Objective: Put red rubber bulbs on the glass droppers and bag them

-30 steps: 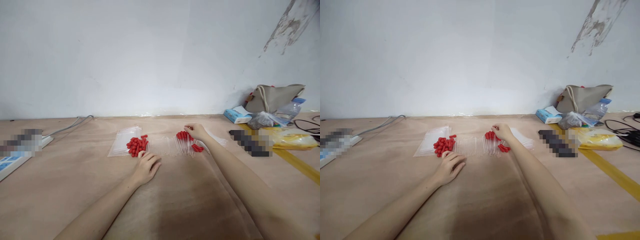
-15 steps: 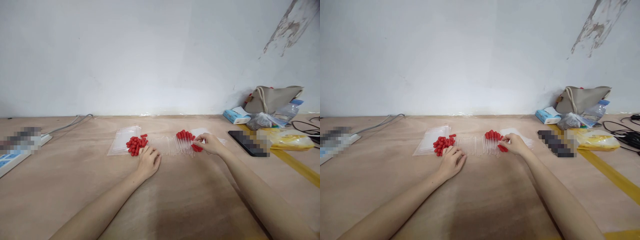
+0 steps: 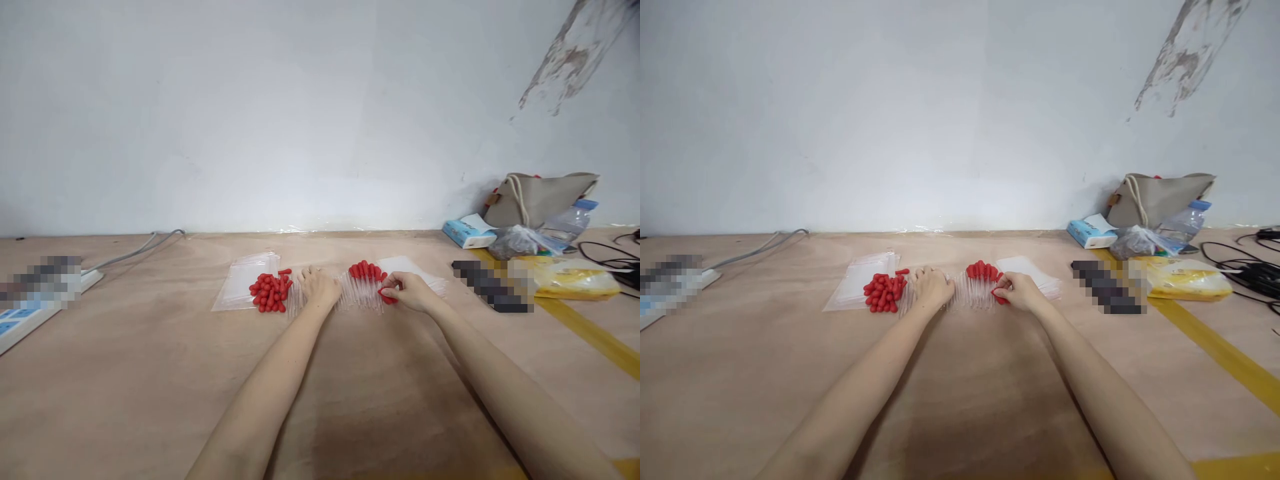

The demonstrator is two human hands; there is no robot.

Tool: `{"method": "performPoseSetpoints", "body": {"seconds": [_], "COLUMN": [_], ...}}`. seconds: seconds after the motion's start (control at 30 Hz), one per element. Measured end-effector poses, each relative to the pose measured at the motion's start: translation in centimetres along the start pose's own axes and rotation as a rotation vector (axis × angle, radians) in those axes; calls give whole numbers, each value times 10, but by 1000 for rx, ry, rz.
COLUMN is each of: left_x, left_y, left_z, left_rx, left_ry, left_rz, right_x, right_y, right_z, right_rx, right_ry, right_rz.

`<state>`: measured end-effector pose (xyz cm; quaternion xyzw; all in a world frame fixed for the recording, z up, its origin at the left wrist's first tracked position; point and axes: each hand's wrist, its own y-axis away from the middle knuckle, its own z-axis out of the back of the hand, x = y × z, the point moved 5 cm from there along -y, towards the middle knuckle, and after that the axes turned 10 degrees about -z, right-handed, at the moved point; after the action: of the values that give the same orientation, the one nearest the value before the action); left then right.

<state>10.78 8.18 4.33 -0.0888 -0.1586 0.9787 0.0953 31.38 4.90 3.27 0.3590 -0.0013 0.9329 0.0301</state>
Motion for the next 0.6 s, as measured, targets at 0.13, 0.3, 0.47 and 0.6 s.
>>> {"method": "performPoseSetpoints", "body": {"seconds": [0.13,0.3,0.47,0.6], "left_x": [-4,-11,-6,13], "left_y": [-4,-5,-2,15], "left_z": [0,5,28,55], "left_rx": [36,47,15,15], "left_ry": [0,43,144,244], "left_rz": [36,32,-42,-150], "right_x": [-1,1,-4,-8], "right_y": [-1,-2,-2,-5], "right_z": [-2,-1,-1,-1], "right_rx": [13,-4,-29,-53], "right_ry": [-27,1,-50,-21], "right_rz": [2,21,6,25]}}
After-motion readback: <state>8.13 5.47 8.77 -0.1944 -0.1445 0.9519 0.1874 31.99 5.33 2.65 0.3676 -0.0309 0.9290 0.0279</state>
